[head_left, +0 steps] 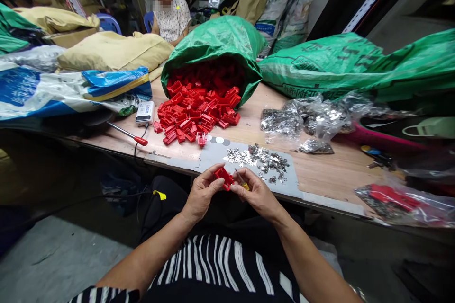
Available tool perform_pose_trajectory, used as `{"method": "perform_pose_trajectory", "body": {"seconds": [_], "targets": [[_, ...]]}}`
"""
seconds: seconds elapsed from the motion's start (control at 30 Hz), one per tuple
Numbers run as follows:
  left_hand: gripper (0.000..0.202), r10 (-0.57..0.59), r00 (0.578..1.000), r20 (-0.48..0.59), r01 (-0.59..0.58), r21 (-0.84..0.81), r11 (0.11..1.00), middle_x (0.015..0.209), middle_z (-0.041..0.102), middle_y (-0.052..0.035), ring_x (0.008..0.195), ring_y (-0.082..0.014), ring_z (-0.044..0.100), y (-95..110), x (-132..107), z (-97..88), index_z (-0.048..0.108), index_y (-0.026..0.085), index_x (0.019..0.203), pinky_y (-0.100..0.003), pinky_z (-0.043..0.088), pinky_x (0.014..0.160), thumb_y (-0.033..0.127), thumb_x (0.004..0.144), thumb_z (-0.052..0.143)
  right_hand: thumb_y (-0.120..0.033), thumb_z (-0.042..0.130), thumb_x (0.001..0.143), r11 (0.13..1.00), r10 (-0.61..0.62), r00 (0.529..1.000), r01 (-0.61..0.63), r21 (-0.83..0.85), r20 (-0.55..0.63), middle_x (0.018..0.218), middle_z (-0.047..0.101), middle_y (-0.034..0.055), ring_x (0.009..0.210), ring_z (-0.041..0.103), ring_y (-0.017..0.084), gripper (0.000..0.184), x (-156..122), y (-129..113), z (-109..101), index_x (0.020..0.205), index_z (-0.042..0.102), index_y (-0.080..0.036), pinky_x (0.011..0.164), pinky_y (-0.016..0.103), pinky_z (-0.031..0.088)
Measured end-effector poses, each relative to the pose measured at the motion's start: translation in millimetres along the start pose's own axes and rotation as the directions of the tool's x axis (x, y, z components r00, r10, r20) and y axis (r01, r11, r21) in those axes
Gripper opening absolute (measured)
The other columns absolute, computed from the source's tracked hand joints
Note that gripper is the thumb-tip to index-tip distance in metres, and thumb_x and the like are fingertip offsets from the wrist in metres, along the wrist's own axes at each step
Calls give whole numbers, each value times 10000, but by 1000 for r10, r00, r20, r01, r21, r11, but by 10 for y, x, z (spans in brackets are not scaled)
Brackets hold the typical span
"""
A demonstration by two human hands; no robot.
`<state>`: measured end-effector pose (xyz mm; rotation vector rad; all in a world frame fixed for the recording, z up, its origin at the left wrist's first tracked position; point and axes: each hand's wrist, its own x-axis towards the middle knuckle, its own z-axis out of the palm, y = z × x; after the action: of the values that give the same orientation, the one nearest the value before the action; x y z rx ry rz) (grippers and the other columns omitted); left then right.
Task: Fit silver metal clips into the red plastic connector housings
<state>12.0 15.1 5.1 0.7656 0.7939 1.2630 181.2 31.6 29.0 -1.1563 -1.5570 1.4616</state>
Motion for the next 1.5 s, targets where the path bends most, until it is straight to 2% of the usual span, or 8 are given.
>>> {"method": "perform_pose_trajectory", "body": {"seconds": [0.1,0.27,0.53,0.93,1.1,1.3,1.4,1.5], "targets": [[451,9,1000,-16,-10,-14,1000,978,707,-37,865,-157,647,23,23,2,646,235,1205,-264,517,789,289,764,728,-369,642,834,955,-150,987,131,-265,-50,744,560,-20,645,503,125,174,-16,-16,-23,906,577,-225,610,245,423],[445,10,999,-42,-9,19,1000,936,703,-22,807,-136,633,26,36,-9,655,236,1189,-235,513,723,303,756,734,-273,538,908,831,-290,954,292,-474,78,878,671,52,769,609,179,133,-28,-49,-30,982,640,-230,712,301,483],[419,52,999,-14,-51,88,995,898,697,-28,754,-127,600,39,33,-22,672,222,1166,-241,487,707,295,758,730,-227,481,950,712,-387,901,428,-556,199,894,648,55,813,614,178,139,10,10,-50,995,612,-236,733,303,494],[448,-83,997,8,84,-129,988,840,661,-29,690,-108,596,139,-6,42,661,196,1153,-226,478,618,325,733,747,-196,501,939,696,-541,833,521,-494,116,873,640,46,816,613,178,87,-34,22,46,966,570,-242,727,301,501],[433,-77,997,9,77,-122,990,831,669,-30,706,-112,605,137,-12,26,665,196,1143,-228,479,646,309,734,749,-216,505,940,761,-473,873,474,-443,121,887,631,47,802,605,171,86,-43,62,51,991,573,-234,725,296,495],[395,-14,999,31,16,-61,998,902,688,-38,829,-139,629,89,0,-16,656,207,1152,-236,479,739,284,769,722,-291,522,934,881,-322,947,304,-362,14,849,579,11,676,535,131,142,-77,98,31,1061,514,-228,614,248,452],[415,29,999,44,-30,11,1000,957,689,-35,897,-153,630,55,31,-60,647,218,1145,-253,485,804,251,743,746,-288,474,954,873,-296,955,280,-399,23,939,587,28,723,547,138,165,-55,95,2,1106,503,-230,677,267,466],[466,98,993,64,-107,144,984,945,675,-17,871,-152,632,42,96,-137,632,231,1136,-267,499,812,218,695,781,-260,440,961,810,-359,933,330,-485,35,997,574,59,857,567,173,188,7,87,-24,1110,547,-219,797,313,470]]}}
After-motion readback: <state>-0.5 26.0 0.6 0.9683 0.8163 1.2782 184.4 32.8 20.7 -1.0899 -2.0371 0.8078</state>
